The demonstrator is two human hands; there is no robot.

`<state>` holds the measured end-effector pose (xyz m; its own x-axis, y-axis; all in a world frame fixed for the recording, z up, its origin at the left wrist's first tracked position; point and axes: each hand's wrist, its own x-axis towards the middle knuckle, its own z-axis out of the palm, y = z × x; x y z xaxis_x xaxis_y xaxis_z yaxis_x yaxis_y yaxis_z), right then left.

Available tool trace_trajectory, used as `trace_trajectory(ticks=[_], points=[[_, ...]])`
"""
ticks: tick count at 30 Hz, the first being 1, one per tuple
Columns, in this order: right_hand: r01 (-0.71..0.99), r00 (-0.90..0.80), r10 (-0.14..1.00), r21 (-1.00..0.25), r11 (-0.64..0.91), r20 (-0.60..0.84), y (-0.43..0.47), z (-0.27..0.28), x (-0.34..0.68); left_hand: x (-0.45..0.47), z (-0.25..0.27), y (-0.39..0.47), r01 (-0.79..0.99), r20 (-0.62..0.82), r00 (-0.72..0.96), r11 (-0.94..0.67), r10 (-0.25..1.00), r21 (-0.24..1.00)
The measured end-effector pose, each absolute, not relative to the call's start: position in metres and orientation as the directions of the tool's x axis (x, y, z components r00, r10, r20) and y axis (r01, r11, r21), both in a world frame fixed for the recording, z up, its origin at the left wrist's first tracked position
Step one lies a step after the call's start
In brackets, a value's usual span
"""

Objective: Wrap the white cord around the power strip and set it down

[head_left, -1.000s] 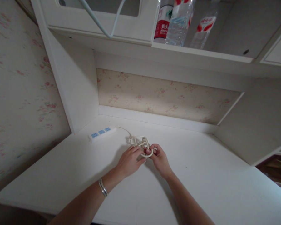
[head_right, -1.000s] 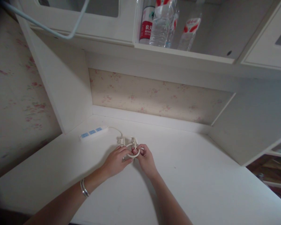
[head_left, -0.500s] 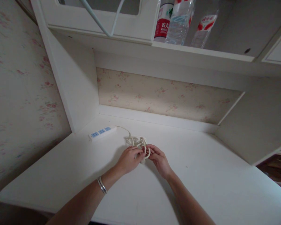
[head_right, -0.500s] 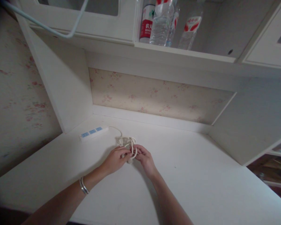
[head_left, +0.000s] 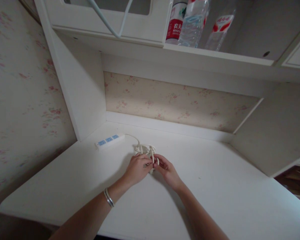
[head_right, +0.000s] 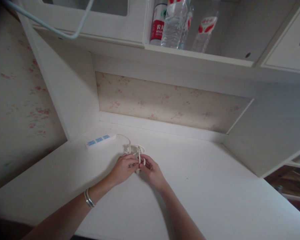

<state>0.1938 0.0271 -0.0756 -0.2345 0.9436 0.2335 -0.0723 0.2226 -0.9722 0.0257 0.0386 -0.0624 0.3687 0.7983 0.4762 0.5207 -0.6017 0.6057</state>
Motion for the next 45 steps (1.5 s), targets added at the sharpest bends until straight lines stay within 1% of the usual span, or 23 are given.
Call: trace_trajectory(ticks=[2, 4, 7, 10, 13, 16, 17, 19, 22, 26, 29, 31, 33, 37, 39, 42, 45], points=[[-0.014, -0.209, 0.951, -0.973, 0.231, 0.229, 0.027, -0.078, 0.193, 0.027, -0.063, 0.038, 0.551, 0.474, 0.347, -0.585, 0.809, 0.595], [0.057, -0.182, 0.953, -0.965, 0.255, 0.241, 0.027, -0.078, 0.193, 0.028, -0.064, 0.039, 0.546, 0.464, 0.324, -0.563, 0.824, 0.62], [0.163, -0.152, 0.95, -0.941, 0.295, 0.271, 0.026, -0.075, 0.193, 0.03, -0.07, 0.043, 0.472, 0.417, 0.278, -0.501, 0.866, 0.725], [0.236, -0.145, 0.945, -0.917, 0.321, 0.293, 0.025, -0.075, 0.192, 0.031, -0.074, 0.047, 0.32, 0.298, 0.216, -0.356, 0.93, 0.878], [0.284, -0.161, 0.934, -0.891, 0.355, 0.321, 0.025, -0.079, 0.192, 0.03, -0.074, 0.049, 0.113, 0.179, 0.164, -0.198, 0.97, 0.974], [0.314, -0.17, 0.93, -0.877, 0.364, 0.326, 0.026, -0.084, 0.192, 0.027, -0.07, 0.05, -0.119, 0.035, 0.153, -0.016, 0.988, 0.993], [0.312, -0.167, 0.933, -0.88, 0.358, 0.32, 0.027, -0.085, 0.192, 0.027, -0.069, 0.051, -0.169, -0.005, 0.157, 0.032, 0.988, 0.985], [0.298, -0.145, 0.942, -0.894, 0.334, 0.303, 0.029, -0.087, 0.192, 0.024, -0.068, 0.053, -0.2, -0.051, 0.159, 0.083, 0.986, 0.976], [0.313, -0.082, 0.953, -0.901, 0.302, 0.291, 0.033, -0.089, 0.196, 0.021, -0.068, 0.057, -0.152, -0.066, 0.14, 0.087, 0.988, 0.985], [0.364, 0.072, 0.949, -0.894, 0.261, 0.307, 0.039, -0.092, 0.205, 0.016, -0.066, 0.057, -0.045, -0.034, 0.091, 0.038, 0.995, 0.998], [0.398, 0.188, 0.94, -0.897, 0.192, 0.284, 0.042, -0.093, 0.212, 0.015, -0.062, 0.056, 0.082, 0.033, 0.112, -0.042, 0.993, 0.996], [0.401, 0.219, 0.932, -0.897, 0.183, 0.288, 0.043, -0.091, 0.214, 0.016, -0.061, 0.054, 0.206, 0.094, 0.165, -0.128, 0.982, 0.97], [0.376, 0.209, 0.933, -0.905, 0.2, 0.293, 0.042, -0.088, 0.214, 0.018, -0.061, 0.052, 0.3, 0.165, 0.232, -0.231, 0.959, 0.926], [0.33, 0.152, 0.937, -0.909, 0.253, 0.316, 0.04, -0.084, 0.207, 0.021, -0.062, 0.047, 0.315, 0.26, 0.344, -0.371, 0.902, 0.873], [0.339, 0.134, 0.944, -0.909, 0.241, 0.3, 0.04, -0.084, 0.205, 0.023, -0.062, 0.045, 0.321, 0.267, 0.362, -0.388, 0.893, 0.864], [0.331, 0.084, 0.968, -0.923, 0.198, 0.238, 0.039, -0.087, 0.204, 0.024, -0.062, 0.044, 0.359, 0.271, 0.332, -0.387, 0.903, 0.85], [0.31, 0.015, 0.966, -0.92, 0.24, 0.257, 0.036, -0.084, 0.203, 0.025, -0.064, 0.045, 0.381, 0.282, 0.283, -0.377, 0.917, 0.844]])
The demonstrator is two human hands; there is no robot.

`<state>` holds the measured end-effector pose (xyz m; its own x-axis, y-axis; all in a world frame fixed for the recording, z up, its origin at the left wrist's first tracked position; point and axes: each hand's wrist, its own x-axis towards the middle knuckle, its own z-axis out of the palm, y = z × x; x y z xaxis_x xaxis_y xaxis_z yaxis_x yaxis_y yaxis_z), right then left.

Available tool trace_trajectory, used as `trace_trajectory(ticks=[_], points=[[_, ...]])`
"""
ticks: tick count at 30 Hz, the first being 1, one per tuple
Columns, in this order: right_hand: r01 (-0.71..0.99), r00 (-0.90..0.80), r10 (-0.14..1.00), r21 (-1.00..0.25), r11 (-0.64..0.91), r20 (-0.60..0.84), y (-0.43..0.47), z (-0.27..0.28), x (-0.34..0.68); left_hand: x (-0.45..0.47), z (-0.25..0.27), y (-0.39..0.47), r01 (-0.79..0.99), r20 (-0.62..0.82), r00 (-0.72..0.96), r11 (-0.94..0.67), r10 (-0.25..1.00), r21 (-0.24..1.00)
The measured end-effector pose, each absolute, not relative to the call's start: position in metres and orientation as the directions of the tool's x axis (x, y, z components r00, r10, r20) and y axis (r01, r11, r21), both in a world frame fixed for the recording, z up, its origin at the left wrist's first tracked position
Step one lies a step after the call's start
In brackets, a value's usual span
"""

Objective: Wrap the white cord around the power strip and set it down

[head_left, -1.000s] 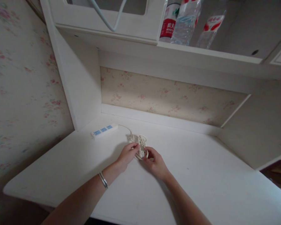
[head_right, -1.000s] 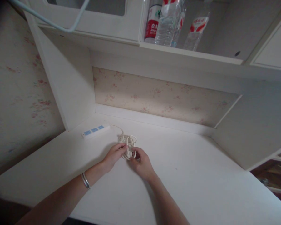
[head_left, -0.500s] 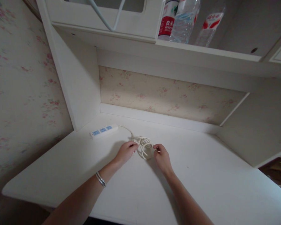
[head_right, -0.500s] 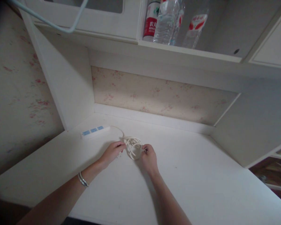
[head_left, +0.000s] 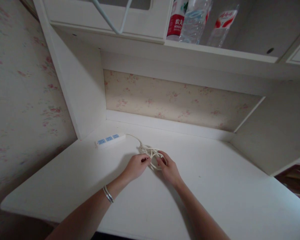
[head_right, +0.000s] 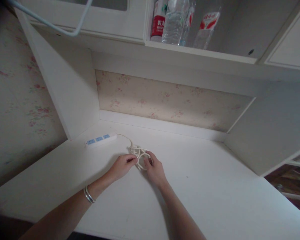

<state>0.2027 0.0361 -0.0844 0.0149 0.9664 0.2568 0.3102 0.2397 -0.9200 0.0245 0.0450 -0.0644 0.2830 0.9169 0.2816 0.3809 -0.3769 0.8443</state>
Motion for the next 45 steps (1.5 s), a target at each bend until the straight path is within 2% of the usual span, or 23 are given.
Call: trace_trajectory(ticks=[7, 11, 13, 17, 19, 22, 26, 33, 40, 45], points=[[0.483, -0.124, 0.874, -0.741, 0.467, 0.47, 0.025, -0.073, 0.198, 0.025, -0.07, 0.047, 0.394, 0.286, 0.213, -0.35, 0.934, 0.85], [0.508, -0.254, 0.814, -0.644, 0.572, 0.522, 0.022, -0.074, 0.194, 0.026, -0.072, 0.048, 0.402, 0.283, 0.201, -0.342, 0.938, 0.849], [0.488, -0.258, 0.814, -0.657, 0.574, 0.52, 0.022, -0.074, 0.194, 0.026, -0.073, 0.049, 0.389, 0.273, 0.192, -0.328, 0.943, 0.861], [0.442, -0.12, 0.855, -0.744, 0.501, 0.504, 0.024, -0.075, 0.196, 0.025, -0.075, 0.052, 0.342, 0.233, 0.19, -0.287, 0.954, 0.895], [0.448, -0.108, 0.88, -0.767, 0.459, 0.463, 0.028, -0.077, 0.199, 0.024, -0.075, 0.054, 0.339, 0.218, 0.198, -0.275, 0.956, 0.899], [0.525, -0.139, 0.899, -0.738, 0.423, 0.416, 0.035, -0.083, 0.203, 0.024, -0.076, 0.054, 0.347, 0.183, 0.205, -0.246, 0.961, 0.905], [0.589, -0.131, 0.893, -0.691, 0.419, 0.43, 0.04, -0.087, 0.204, 0.024, -0.076, 0.053, 0.344, 0.146, 0.241, -0.225, 0.96, 0.912], [0.641, -0.141, 0.9, -0.655, 0.401, 0.413, 0.038, -0.076, 0.201, 0.026, -0.075, 0.049, 0.313, 0.194, 0.257, -0.271, 0.947, 0.91], [0.529, -0.185, 0.899, -0.731, 0.431, 0.396, 0.035, -0.069, 0.203, 0.029, -0.079, 0.048, 0.335, 0.175, 0.231, -0.247, 0.957, 0.909], [0.522, -0.168, 0.876, -0.713, 0.468, 0.452, 0.027, -0.067, 0.201, 0.03, -0.083, 0.049, 0.305, 0.178, 0.279, -0.263, 0.944, 0.915]])
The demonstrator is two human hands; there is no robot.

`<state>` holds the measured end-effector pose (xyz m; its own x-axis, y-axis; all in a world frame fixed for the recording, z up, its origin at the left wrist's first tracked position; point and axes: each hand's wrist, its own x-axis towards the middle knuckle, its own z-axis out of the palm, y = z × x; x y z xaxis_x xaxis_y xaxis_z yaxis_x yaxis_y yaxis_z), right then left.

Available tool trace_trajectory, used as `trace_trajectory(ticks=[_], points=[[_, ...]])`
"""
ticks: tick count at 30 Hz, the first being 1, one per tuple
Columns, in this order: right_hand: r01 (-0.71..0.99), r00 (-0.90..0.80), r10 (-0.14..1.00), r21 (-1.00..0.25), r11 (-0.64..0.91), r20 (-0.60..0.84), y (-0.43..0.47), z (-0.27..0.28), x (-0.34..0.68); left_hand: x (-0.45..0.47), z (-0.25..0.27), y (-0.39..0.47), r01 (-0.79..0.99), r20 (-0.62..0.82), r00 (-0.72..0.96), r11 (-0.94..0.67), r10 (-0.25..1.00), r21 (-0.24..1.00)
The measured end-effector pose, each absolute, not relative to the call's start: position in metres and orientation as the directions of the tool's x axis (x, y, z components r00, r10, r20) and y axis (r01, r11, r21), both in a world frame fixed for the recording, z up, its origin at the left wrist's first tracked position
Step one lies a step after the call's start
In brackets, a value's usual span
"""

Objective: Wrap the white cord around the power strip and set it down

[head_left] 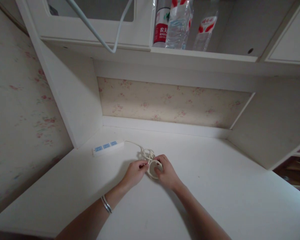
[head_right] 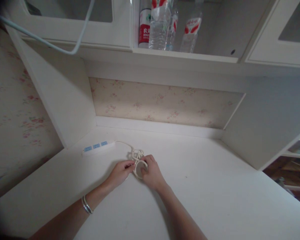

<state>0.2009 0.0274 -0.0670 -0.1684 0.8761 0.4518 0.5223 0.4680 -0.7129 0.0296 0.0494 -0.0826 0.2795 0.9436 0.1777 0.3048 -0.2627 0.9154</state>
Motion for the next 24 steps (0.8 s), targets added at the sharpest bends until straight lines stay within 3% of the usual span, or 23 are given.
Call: trace_trajectory(ticks=[14, 17, 24], points=[[0.244, -0.158, 0.935, -0.905, 0.347, 0.316, 0.025, -0.059, 0.202, 0.023, -0.085, 0.056, 0.347, 0.305, 0.034, -0.297, 0.952, 0.89], [0.201, -0.138, 0.944, -0.925, 0.323, 0.3, 0.028, -0.062, 0.201, 0.023, -0.083, 0.054, 0.372, 0.311, 0.109, -0.329, 0.944, 0.868], [0.278, -0.17, 0.9, -0.857, 0.435, 0.402, 0.03, -0.063, 0.202, 0.023, -0.065, 0.043, 0.454, 0.332, 0.226, -0.401, 0.916, 0.796]])
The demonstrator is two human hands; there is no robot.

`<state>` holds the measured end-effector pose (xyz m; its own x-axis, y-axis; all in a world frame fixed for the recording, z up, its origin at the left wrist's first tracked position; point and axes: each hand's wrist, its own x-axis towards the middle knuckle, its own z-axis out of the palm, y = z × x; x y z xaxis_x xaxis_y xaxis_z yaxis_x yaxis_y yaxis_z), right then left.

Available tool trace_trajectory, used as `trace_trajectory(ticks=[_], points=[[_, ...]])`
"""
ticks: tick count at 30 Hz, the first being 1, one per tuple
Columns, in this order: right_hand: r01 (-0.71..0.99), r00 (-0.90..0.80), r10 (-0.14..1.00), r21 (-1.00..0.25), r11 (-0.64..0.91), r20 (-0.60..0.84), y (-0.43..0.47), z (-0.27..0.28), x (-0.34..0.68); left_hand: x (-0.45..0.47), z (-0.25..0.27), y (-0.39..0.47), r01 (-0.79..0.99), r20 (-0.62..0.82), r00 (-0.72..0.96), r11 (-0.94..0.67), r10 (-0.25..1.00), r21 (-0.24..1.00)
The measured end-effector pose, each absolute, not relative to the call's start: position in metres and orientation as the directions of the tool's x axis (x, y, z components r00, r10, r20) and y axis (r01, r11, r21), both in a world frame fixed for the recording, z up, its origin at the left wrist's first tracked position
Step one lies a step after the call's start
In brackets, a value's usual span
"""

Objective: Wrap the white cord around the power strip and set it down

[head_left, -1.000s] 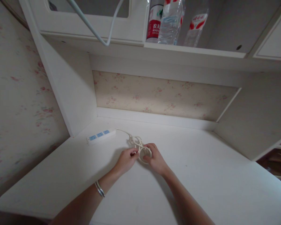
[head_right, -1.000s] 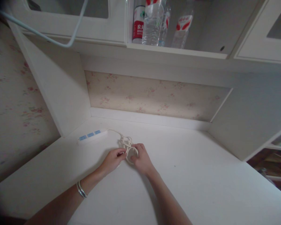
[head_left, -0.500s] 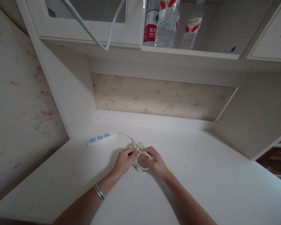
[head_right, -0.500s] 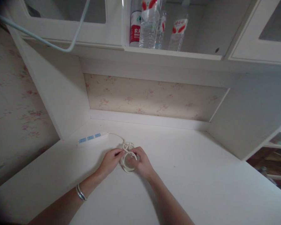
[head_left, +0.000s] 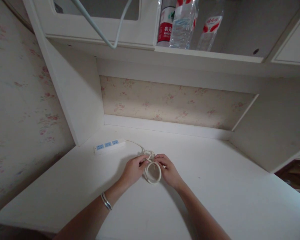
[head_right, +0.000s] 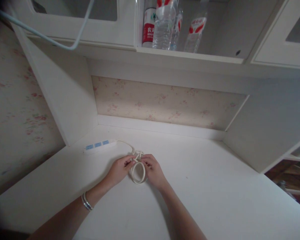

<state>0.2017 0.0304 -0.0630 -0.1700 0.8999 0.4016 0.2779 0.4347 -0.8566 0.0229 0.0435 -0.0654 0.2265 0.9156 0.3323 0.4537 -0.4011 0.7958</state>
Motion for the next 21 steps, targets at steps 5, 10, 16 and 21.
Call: trace_trajectory(ticks=[5, 10, 16, 21], points=[[0.206, -0.137, 0.948, -0.928, 0.311, 0.287, 0.025, -0.054, 0.202, 0.022, -0.063, 0.043, 0.483, 0.346, 0.253, -0.428, 0.904, 0.764], [0.354, -0.304, 0.873, -0.805, 0.476, 0.382, 0.02, -0.051, 0.204, 0.02, -0.067, 0.047, 0.482, 0.297, 0.25, -0.385, 0.922, 0.787], [0.588, -0.379, 0.718, -0.448, 0.674, 0.583, 0.018, -0.059, 0.206, 0.018, -0.074, 0.052, 0.417, 0.228, 0.212, -0.299, 0.95, 0.858], [0.651, -0.487, 0.617, -0.214, 0.728, 0.618, 0.007, -0.051, 0.204, 0.018, -0.074, 0.052, 0.406, 0.222, 0.184, -0.28, 0.958, 0.87]])
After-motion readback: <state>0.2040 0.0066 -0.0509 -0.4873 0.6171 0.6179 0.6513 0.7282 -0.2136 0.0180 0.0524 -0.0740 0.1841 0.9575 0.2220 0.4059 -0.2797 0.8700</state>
